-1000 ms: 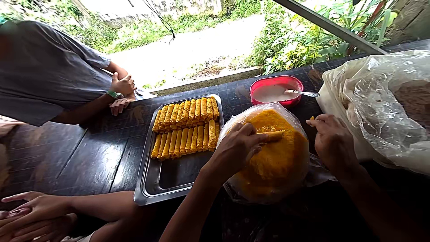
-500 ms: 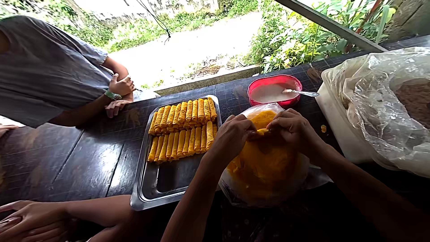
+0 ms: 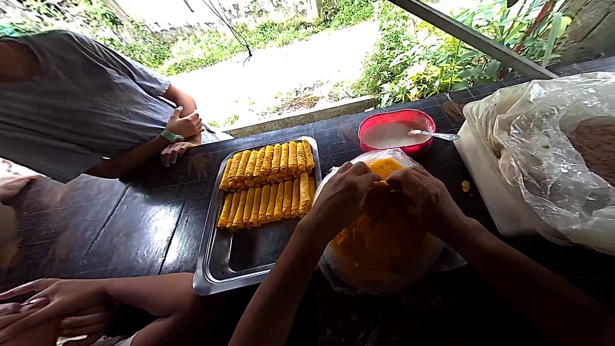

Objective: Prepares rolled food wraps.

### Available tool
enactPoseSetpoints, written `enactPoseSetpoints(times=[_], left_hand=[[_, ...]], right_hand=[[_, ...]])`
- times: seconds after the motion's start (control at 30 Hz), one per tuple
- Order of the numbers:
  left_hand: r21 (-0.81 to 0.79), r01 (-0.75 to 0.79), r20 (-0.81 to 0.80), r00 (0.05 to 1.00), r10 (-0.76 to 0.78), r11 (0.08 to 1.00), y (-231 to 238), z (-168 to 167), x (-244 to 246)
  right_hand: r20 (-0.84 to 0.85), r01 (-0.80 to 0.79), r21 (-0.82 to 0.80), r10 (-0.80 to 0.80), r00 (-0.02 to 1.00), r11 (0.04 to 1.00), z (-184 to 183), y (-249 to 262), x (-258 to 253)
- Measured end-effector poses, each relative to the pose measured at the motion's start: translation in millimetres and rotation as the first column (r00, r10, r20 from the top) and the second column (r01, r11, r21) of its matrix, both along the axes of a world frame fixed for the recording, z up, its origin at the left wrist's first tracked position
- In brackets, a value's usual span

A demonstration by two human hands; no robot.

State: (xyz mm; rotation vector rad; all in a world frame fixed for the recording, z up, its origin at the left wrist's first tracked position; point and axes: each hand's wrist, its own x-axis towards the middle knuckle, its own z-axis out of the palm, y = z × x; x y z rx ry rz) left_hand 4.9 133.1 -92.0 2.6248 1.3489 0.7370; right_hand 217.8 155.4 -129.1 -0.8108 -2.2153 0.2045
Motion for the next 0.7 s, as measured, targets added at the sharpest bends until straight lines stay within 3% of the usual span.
enactPoseSetpoints(times=[0.53,0.7], left_hand=[[-0.023,0.05,0.016,0.999,-0.05,0.998,8.4,6.0,-3.6],[-0.021,0.069,-0.069,0.995,-0.07,0.997,8.5,9.4,-2.0]], right_hand=[[-0.037,-0.055,-0.013,0.055,0.998,0.998,-0.3,5.9,2.2],[-0.027,-0.051,-0.008,0.051,0.998,0.999,-0.3,5.9,1.9]])
